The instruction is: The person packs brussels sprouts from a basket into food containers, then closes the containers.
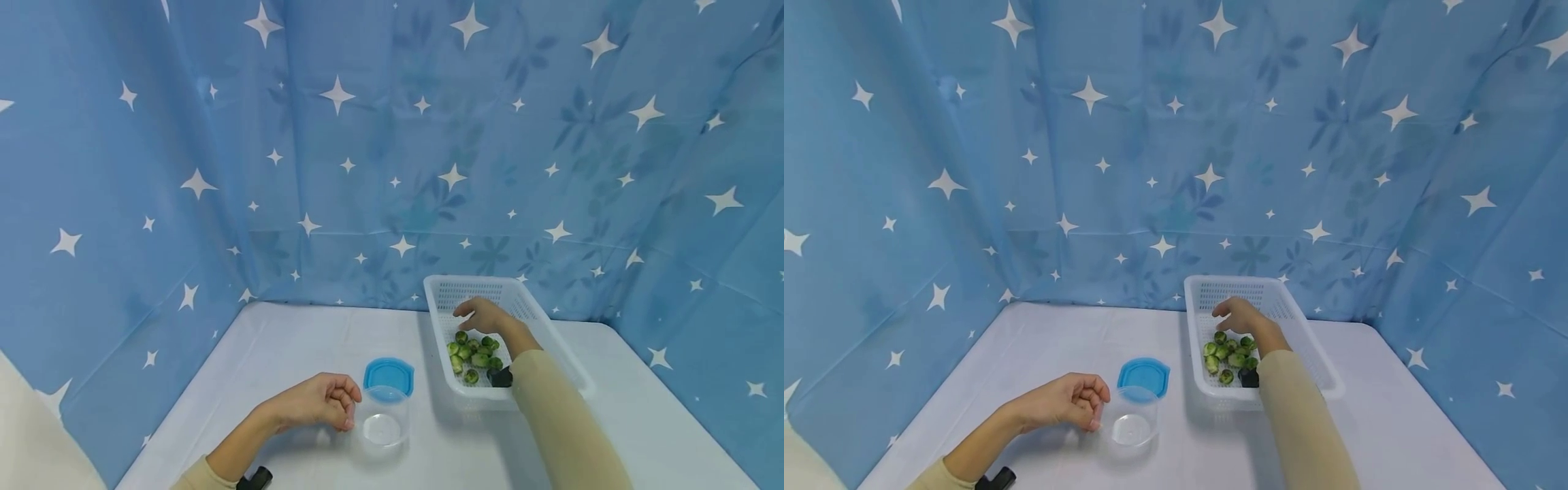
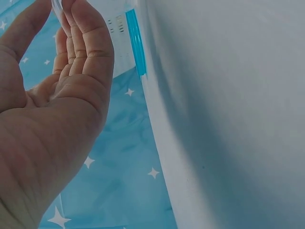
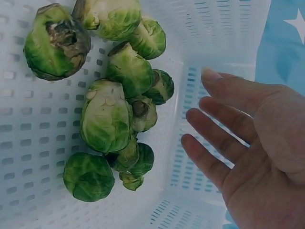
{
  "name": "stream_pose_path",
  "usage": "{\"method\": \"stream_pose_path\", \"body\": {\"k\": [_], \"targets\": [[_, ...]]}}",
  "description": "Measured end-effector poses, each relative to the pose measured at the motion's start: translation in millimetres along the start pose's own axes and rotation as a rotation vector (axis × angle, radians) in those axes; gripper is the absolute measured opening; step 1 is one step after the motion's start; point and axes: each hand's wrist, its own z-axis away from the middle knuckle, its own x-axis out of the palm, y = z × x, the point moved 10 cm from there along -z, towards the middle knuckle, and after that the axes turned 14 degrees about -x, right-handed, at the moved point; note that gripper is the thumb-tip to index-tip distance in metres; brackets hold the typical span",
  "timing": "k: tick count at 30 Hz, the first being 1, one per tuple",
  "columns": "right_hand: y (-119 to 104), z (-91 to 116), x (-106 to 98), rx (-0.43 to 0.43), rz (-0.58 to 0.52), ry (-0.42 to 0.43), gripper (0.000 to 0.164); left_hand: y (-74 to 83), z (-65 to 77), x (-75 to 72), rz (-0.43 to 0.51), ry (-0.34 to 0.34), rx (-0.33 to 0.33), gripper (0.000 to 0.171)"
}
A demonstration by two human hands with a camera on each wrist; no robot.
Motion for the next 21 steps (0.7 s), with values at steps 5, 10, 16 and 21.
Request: {"method": "stream_pose_path", "body": {"k": [5, 10, 16, 21], "targets": [[1, 1, 2, 0.025, -0.007, -0.049, 0.040, 4.0, 0.9, -0.8, -0.002, 0.016, 0.000, 0.048], [3, 4, 17, 0.044, 0.013, -0.188, 0.043, 4.4, 2.2, -0.5, 0.005, 0.025, -0.006, 0.047], [9, 3, 26, 0.044, 0.026, -0.197, 0.038, 1.8, 1.2, 1.4, 0.021, 0.017, -0.009, 0.046], [11, 2, 22, 0.049, 0.077, -0.151, 0.028, 2.0, 0.9, 3.3, 0.018, 0.012, -0.010, 0.046]]}}
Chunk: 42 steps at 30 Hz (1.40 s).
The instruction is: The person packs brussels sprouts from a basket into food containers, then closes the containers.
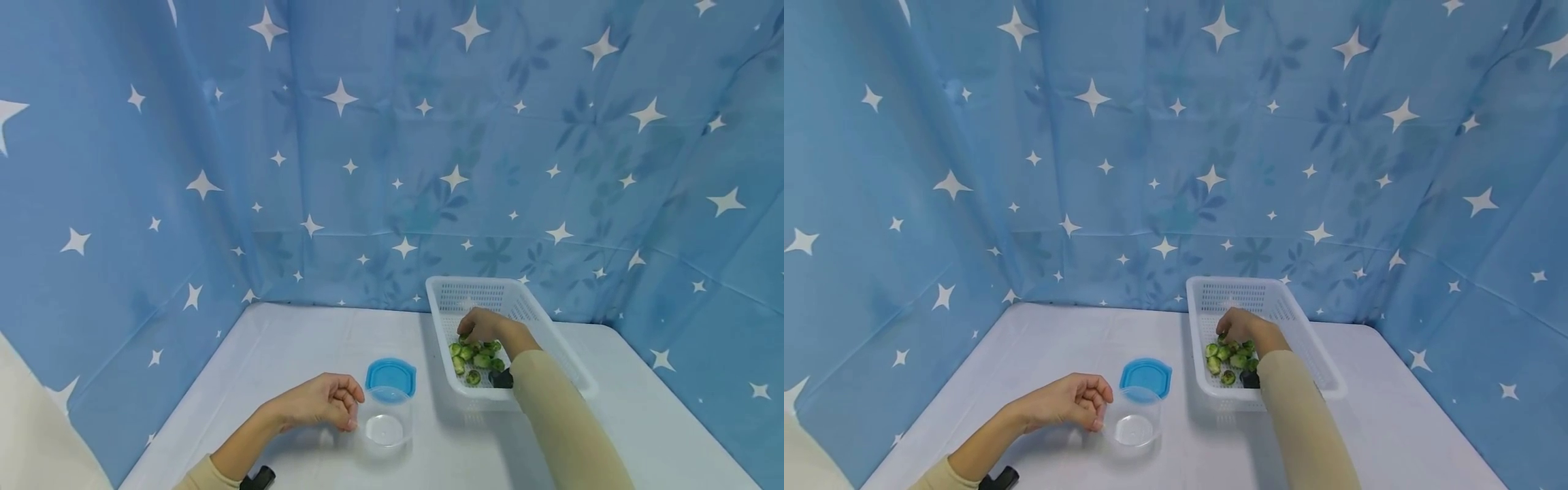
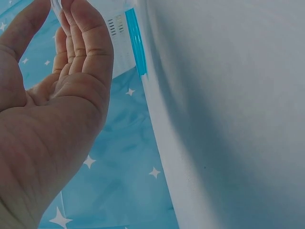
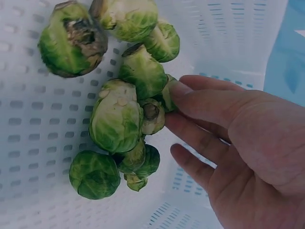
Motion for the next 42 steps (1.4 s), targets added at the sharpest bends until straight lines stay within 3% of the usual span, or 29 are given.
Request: {"method": "stream_pose_path", "body": {"k": [9, 22, 33, 42], "targets": [[-8, 0, -3, 0.009, 0.068, -0.029, 0.013, 0.2, -2.6, -1.1, -0.012, -0.005, -0.004, 0.051], [-14, 2, -5, -0.006, 0.092, -0.034, 0.020, 1.9, -2.3, -0.5, -0.003, -0.012, 0.007, 0.049], [-33, 0, -37, -0.225, -0.042, 0.196, 0.019, 2.1, -1.1, 1.2, 0.003, -0.009, 0.006, 0.045], [-62, 9, -65, -0.303, -0.154, 0.355, 0.023, 0.9, -0.2, 0.3, -0.002, -0.007, 0.010, 0.046]]}}
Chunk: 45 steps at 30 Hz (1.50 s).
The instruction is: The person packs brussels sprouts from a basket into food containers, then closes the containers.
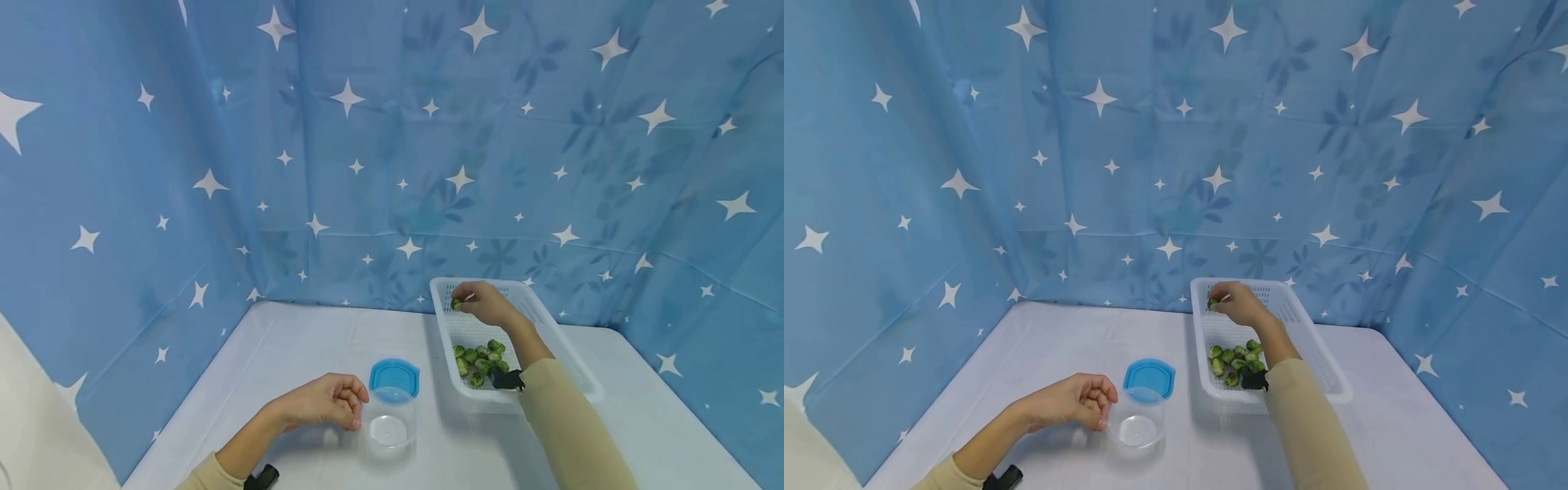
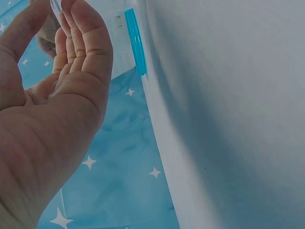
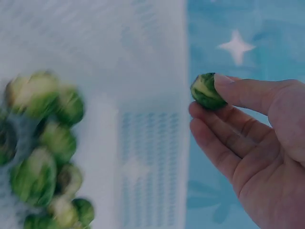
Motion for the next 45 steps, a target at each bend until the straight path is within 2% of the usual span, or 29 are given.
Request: {"method": "stream_pose_path", "body": {"k": [4, 8, 14, 20, 25, 34, 39, 45], "targets": [[-29, -2, -7, -0.050, -0.046, 0.063, 0.026, 0.3, 0.1, -0.9, 0.004, -0.002, 0.002, 0.046], [-57, 0, -10, -0.095, -0.044, 0.112, 0.027, 0.2, -0.6, -0.7, 0.008, -0.007, 0.001, 0.047], [-85, 8, -3, -0.146, -0.039, 0.142, 0.029, -0.5, -0.5, -0.3, 0.007, -0.002, -0.005, 0.047], [-98, 19, 7, -0.152, -0.059, 0.180, 0.025, -0.4, 0.3, -0.6, 0.009, 0.005, -0.004, 0.047], [-108, 27, 20, -0.208, -0.104, 0.201, 0.025, -1.1, 0.5, 0.0, 0.013, 0.001, -0.006, 0.046], [-119, 23, 51, -0.222, -0.245, 0.124, 0.031, -0.2, -1.0, -0.3, 0.018, 0.018, -0.014, 0.049], [-121, 21, 63, -0.205, -0.325, 0.096, 0.029, -1.6, -1.6, -2.9, 0.022, 0.038, -0.022, 0.047], [-120, 20, 77, -0.210, -0.380, 0.072, 0.028, -2.7, -1.1, -3.2, 0.016, 0.028, -0.014, 0.048]]}}
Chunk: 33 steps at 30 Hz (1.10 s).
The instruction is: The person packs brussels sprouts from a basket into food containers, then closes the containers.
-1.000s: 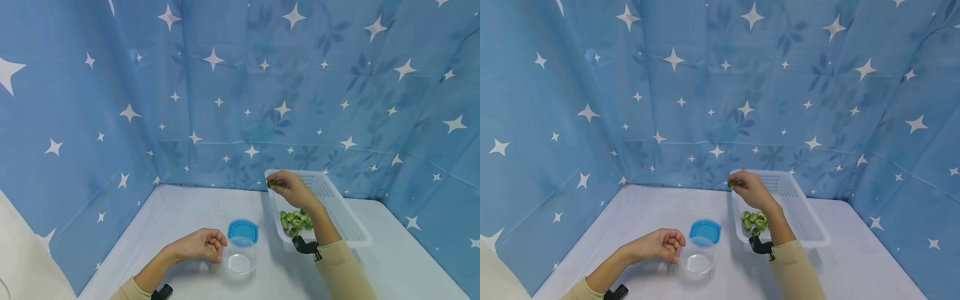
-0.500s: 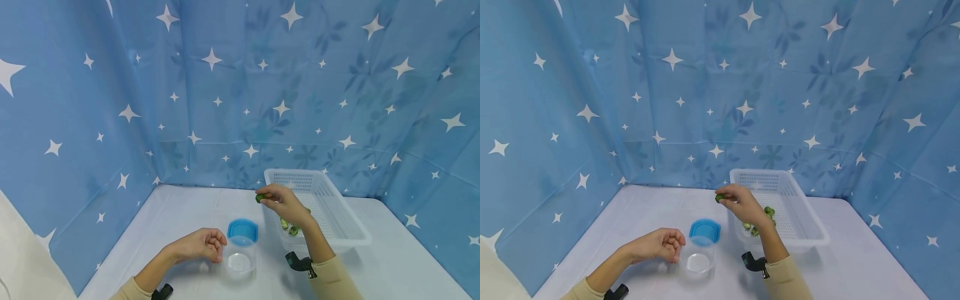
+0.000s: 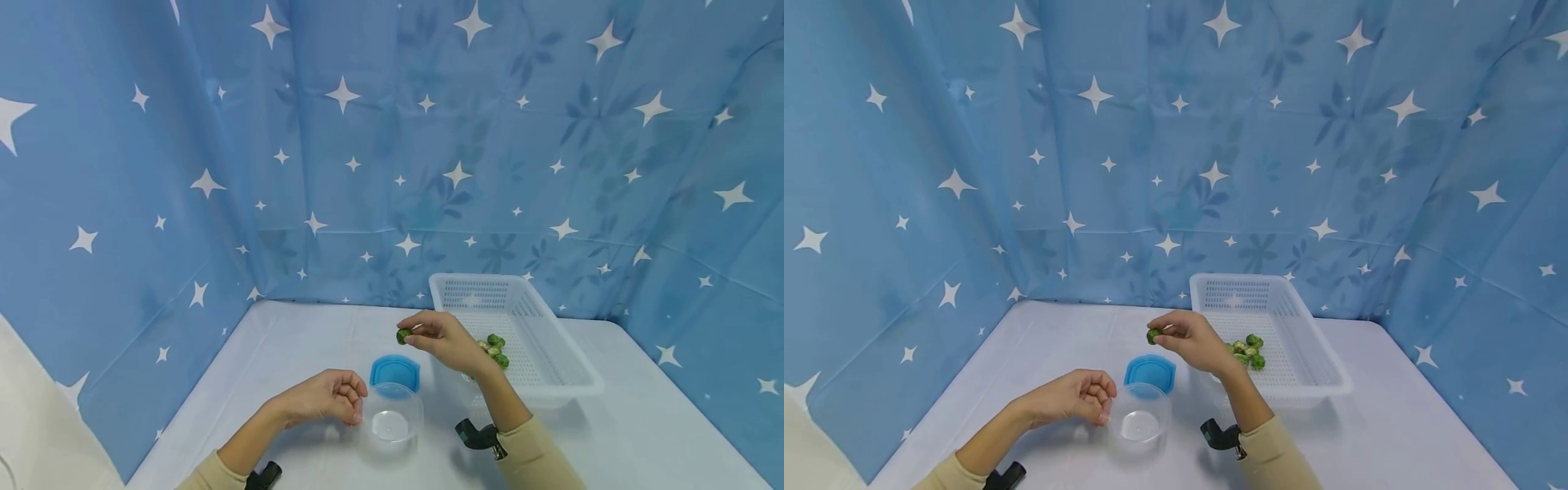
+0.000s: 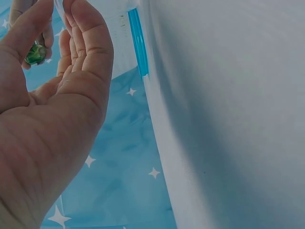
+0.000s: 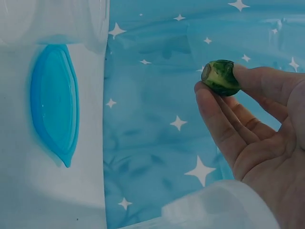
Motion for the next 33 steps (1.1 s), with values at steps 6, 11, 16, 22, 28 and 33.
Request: {"method": "stream_pose_path", "body": {"k": [6, 11, 16, 22, 28, 33], "targets": [[1, 1, 12, 0.045, -0.023, -0.034, 0.023, 0.5, -0.4, 1.2, 0.007, -0.004, -0.005, 0.042], [1, 2, 20, 0.034, 0.032, -0.074, 0.019, -0.6, -1.0, 1.5, 0.009, 0.002, -0.006, 0.041], [3, 2, 26, 0.027, 0.027, -0.101, 0.016, -0.9, 0.4, 0.7, 0.016, 0.012, -0.007, 0.041], [6, 1, 37, 0.003, -0.012, -0.156, 0.024, -2.6, 1.8, -1.0, 0.021, 0.017, -0.015, 0.040], [5, 2, 41, -0.001, -0.014, -0.182, 0.023, -2.8, 1.6, -0.5, 0.020, 0.005, -0.014, 0.040], [5, 3, 46, 0.020, -0.002, -0.227, 0.015, -2.1, 1.1, -0.7, 0.021, 0.005, -0.011, 0.041]]}}
